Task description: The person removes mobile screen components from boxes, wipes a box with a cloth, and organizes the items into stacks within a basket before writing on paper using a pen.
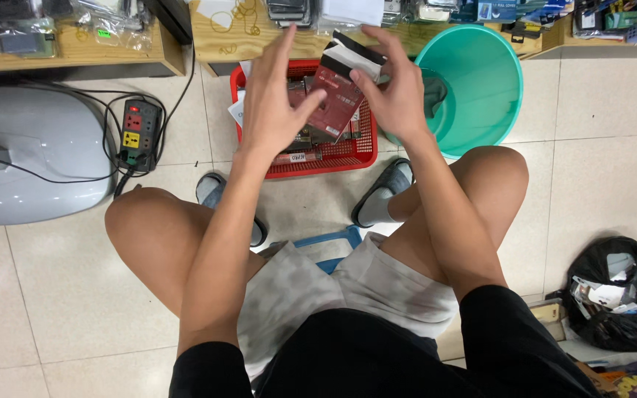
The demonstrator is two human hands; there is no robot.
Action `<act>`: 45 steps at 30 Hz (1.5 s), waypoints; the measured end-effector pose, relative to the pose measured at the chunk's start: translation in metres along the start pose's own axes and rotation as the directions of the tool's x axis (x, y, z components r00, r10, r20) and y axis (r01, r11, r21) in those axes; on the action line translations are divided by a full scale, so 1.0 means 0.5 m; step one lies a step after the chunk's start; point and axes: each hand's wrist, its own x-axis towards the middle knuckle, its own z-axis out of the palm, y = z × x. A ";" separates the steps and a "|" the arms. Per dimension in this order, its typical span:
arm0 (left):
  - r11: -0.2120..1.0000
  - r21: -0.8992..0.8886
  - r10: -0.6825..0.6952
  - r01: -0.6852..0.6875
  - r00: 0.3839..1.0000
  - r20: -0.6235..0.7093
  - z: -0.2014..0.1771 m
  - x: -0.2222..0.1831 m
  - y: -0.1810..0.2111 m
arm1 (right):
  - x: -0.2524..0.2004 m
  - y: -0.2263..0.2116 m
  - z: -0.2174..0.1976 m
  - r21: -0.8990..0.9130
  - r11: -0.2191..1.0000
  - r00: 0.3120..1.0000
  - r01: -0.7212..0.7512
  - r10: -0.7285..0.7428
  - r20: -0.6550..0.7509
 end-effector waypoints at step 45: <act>0.948 -0.192 0.260 -0.252 0.966 0.014 0.200 0.069 0.060 | 0.202 0.323 0.277 -0.646 0.756 0.989 -0.103 0.147 0.014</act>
